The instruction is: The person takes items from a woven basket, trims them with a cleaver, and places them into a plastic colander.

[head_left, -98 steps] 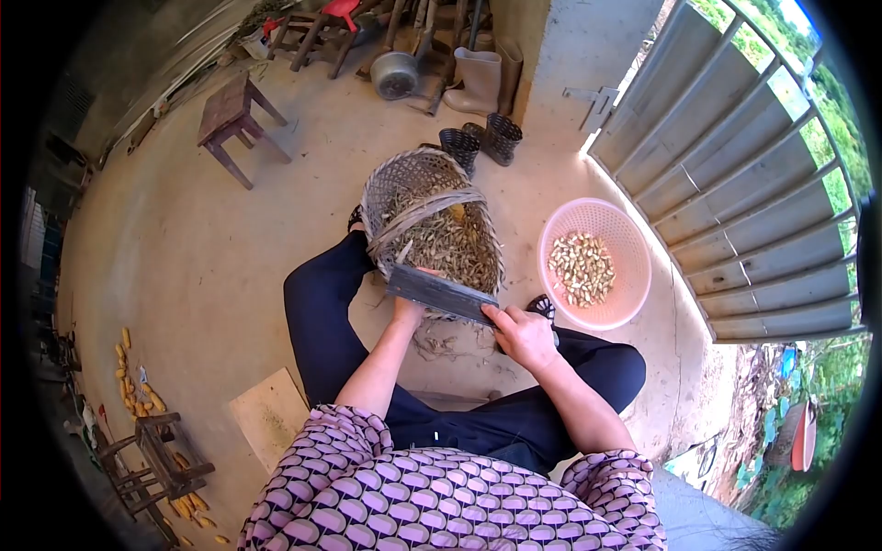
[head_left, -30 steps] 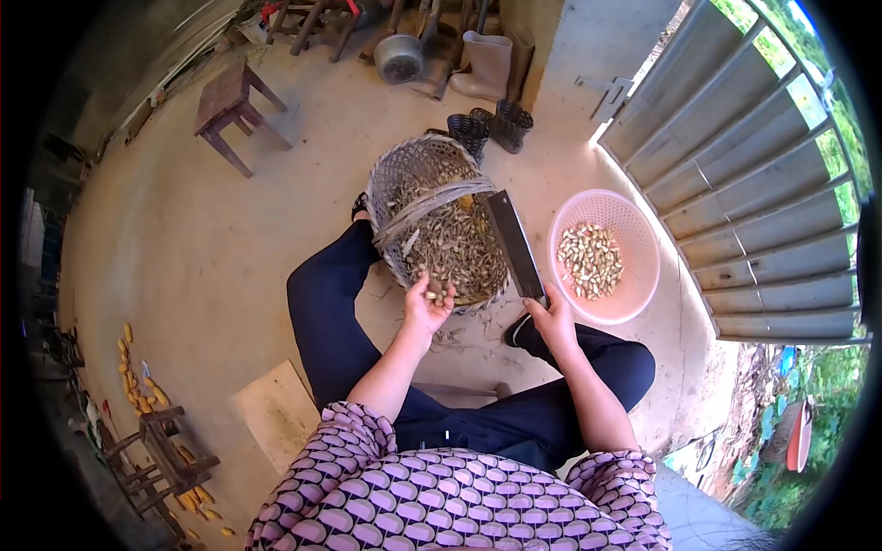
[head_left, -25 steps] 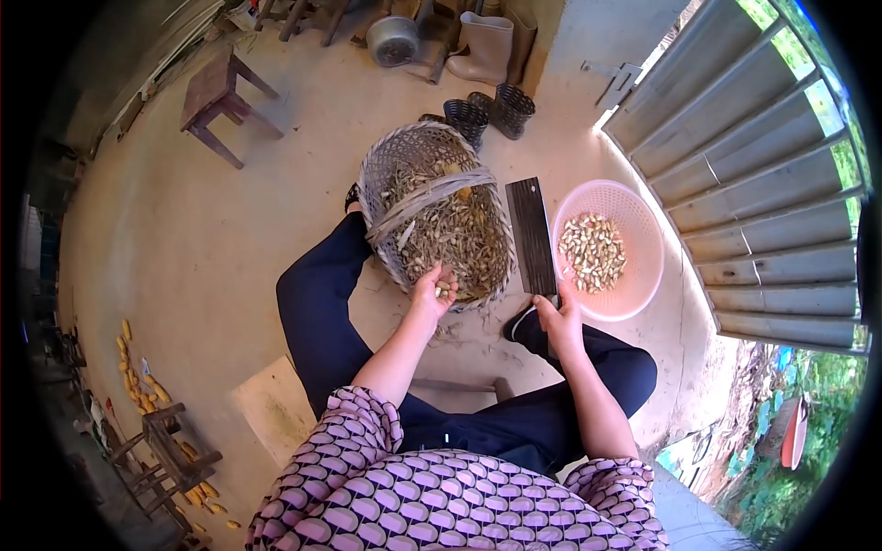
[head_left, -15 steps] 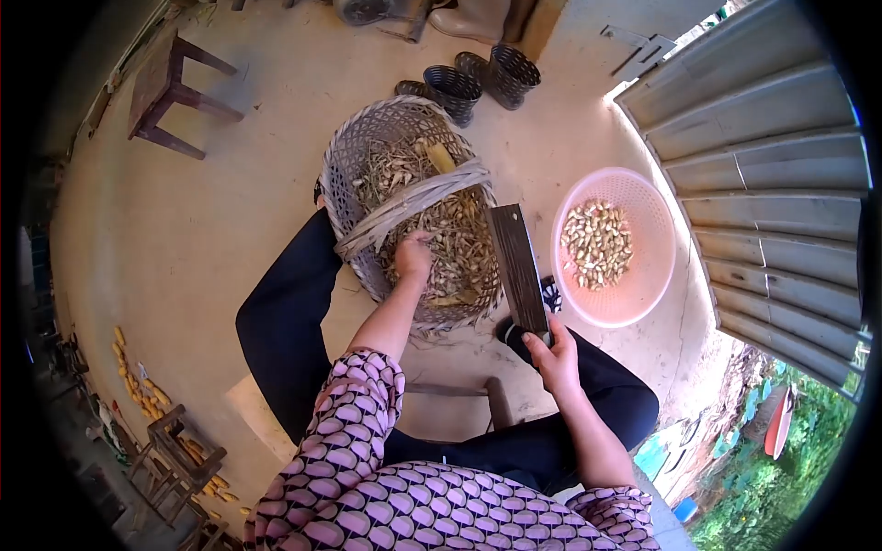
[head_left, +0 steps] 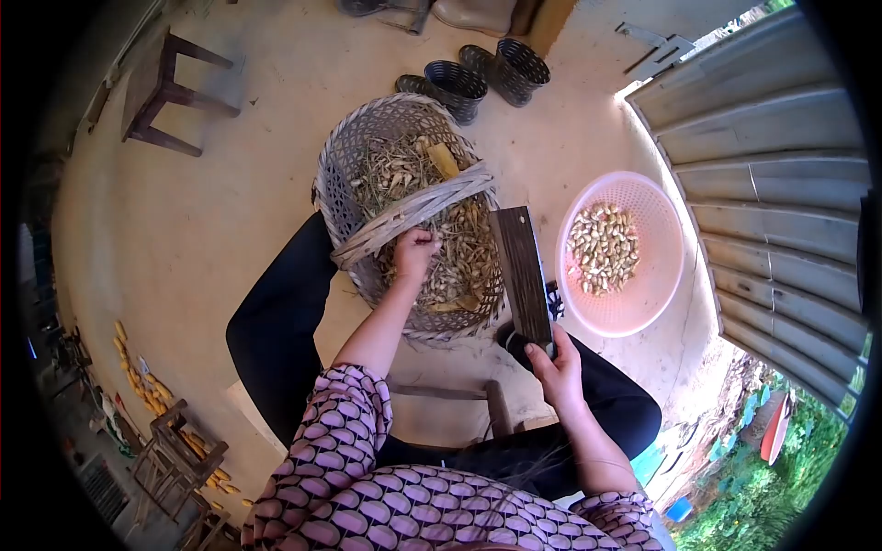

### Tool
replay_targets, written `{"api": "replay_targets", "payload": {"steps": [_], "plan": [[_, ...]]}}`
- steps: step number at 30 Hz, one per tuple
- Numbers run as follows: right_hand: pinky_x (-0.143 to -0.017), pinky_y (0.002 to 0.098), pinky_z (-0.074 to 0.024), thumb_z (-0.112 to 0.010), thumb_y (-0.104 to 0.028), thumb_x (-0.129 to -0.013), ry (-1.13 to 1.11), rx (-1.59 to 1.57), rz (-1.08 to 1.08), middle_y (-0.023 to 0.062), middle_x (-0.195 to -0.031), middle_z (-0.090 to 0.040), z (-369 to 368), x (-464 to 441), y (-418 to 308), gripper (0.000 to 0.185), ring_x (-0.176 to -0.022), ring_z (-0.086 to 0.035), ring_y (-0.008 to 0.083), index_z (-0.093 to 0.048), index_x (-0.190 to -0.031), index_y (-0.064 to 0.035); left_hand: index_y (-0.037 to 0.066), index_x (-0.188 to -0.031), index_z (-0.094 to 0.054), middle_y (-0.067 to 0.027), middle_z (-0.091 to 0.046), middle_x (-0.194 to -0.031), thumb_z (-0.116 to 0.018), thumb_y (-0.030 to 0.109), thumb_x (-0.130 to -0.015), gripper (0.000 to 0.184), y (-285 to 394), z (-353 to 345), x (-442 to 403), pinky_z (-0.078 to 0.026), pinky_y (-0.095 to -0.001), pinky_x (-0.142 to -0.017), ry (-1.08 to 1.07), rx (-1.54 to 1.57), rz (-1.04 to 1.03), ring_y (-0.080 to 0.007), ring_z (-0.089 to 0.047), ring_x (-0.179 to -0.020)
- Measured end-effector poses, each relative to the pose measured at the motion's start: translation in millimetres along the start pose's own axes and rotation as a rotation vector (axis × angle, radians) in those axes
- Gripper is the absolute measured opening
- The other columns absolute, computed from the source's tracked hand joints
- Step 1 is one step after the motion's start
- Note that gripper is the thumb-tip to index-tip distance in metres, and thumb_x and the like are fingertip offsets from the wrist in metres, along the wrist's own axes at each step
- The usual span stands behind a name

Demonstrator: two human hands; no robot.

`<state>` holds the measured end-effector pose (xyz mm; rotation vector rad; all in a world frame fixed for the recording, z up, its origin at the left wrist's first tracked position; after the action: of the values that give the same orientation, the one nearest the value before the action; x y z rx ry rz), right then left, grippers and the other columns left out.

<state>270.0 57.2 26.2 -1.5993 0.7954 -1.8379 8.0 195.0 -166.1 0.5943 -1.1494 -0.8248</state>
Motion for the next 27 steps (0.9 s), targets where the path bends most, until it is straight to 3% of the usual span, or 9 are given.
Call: {"api": "replay_targets", "payload": {"steps": [2,6,7,9,13,17,21,25,27], "plan": [[-0.056,0.0171,-0.0383,-0.059,-0.002,-0.081,-0.002,0.130,0.143,0.0007,-0.083,-0.056,-2.9,6.3,-12.0,0.037,-0.066,-0.045,0.0031,-0.048,-0.117,0.0004,0.003,-0.087,-0.055,-0.0037,-0.057,-0.071,-0.063,0.002,-0.073,0.016,-2.8,-1.4,22.7,-0.030,-0.0222,-0.034,-0.066,0.476,0.162,-0.0119,-0.044,-0.039],[-0.071,0.0224,-0.0416,-0.060,-0.002,-0.079,-0.047,0.257,0.251,0.0060,-0.092,-0.055,-10.3,24.4,-16.7,0.037,-0.078,-0.048,0.0091,-0.049,-0.114,0.0025,0.003,-0.091,-0.054,-0.0072,-0.058,-0.074,-0.050,0.003,-0.083,0.010,23.1,0.7,77.4,-0.030,-0.0247,-0.033,-0.226,0.798,0.193,-0.0134,-0.046,-0.041],[-0.057,0.0265,-0.0443,-0.064,-0.012,-0.077,-0.014,0.306,0.390,0.0138,-0.073,-0.060,-11.0,29.9,-24.8,0.041,-0.056,-0.053,0.0158,-0.051,-0.115,-0.0025,0.003,-0.091,-0.054,-0.0072,-0.058,-0.074,-0.050,0.003,-0.083,0.010,27.4,0.8,88.6,-0.030,-0.0247,-0.033,-0.235,0.801,0.173,-0.0134,-0.046,-0.041],[-0.056,0.0272,-0.0446,-0.064,-0.013,-0.077,-0.007,0.407,0.485,0.0137,-0.070,-0.059,-14.7,40.8,-33.4,0.041,-0.055,-0.054,0.0178,-0.052,-0.115,-0.0053,0.003,-0.093,-0.053,-0.0086,-0.060,-0.075,-0.049,0.002,-0.083,0.011,25.7,6.6,111.1,-0.031,-0.0248,-0.034,-0.181,0.937,0.244,-0.0143,-0.047,-0.042],[-0.056,0.0295,-0.0455,-0.063,-0.015,-0.076,0.009,0.539,0.583,0.0140,-0.069,-0.059,-17.6,51.2,-34.9,0.040,-0.056,-0.057,0.0211,-0.053,-0.114,-0.0079,0.003,-0.096,-0.053,-0.0098,-0.060,-0.074,-0.048,0.003,-0.084,0.013,26.3,25.8,125.8,-0.032,-0.0251,-0.034,-0.103,0.913,0.151,-0.0142,-0.047,-0.043],[-0.057,0.0332,-0.0464,-0.062,-0.017,-0.076,-0.012,0.489,0.701,0.0129,-0.069,-0.060,-23.7,61.4,-39.1,0.037,-0.062,-0.061,0.0260,-0.054,-0.112,-0.0114,0.003,-0.103,-0.055,-0.0042,-0.058,-0.073,-0.049,0.003,-0.085,0.019,43.1,33.2,127.6,-0.036,-0.0239,-0.039,-0.146,0.856,0.047,-0.0109,-0.048,-0.048],[-0.067,0.0370,-0.0453,-0.061,-0.021,-0.077,-0.016,0.572,0.665,0.0142,-0.073,-0.063,-26.9,61.8,-31.5,0.036,-0.070,-0.062,0.0297,-0.054,-0.112,-0.0136,0.005,-0.108,-0.056,-0.0061,-0.059,-0.075,-0.049,0.004,-0.086,0.023,45.9,36.5,128.6,-0.035,-0.0236,-0.038,-0.083,0.708,0.052,-0.0112,-0.045,-0.046],[-0.068,0.0400,-0.0440,-0.061,-0.023,-0.077,-0.028,0.653,0.655,0.0138,-0.074,-0.063,-29.0,61.0,-28.4,0.036,-0.071,-0.062,0.0300,-0.054,-0.112,-0.0145,0.005,-0.105,-0.057,-0.0047,-0.059,-0.071,-0.050,0.004,-0.085,0.021,58.5,36.4,142.7,-0.032,-0.0208,-0.036,-0.103,0.604,-0.003,-0.0097,-0.048,-0.048],[-0.065,0.0415,-0.0447,-0.061,-0.024,-0.077,-0.020,0.787,0.658,0.0124,-0.077,-0.064,-31.0,59.6,-27.1,0.036,-0.071,-0.062,0.0284,-0.053,-0.112,-0.0167,0.005,-0.097,-0.058,-0.0045,-0.060,-0.066,-0.051,0.004,-0.084,0.015,61.7,33.8,144.4,-0.028,-0.0199,-0.033,-0.133,0.552,-0.058,-0.0094,-0.051,-0.048]]}}
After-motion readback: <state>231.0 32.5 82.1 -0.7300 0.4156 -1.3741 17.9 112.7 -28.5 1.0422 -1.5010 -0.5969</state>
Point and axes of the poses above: each hand's wrist, its own x-axis away from the middle knuckle, its own z-axis out of the back of the hand, y = z × x, the point moved 9 cm from there along -x, towards the middle knuckle
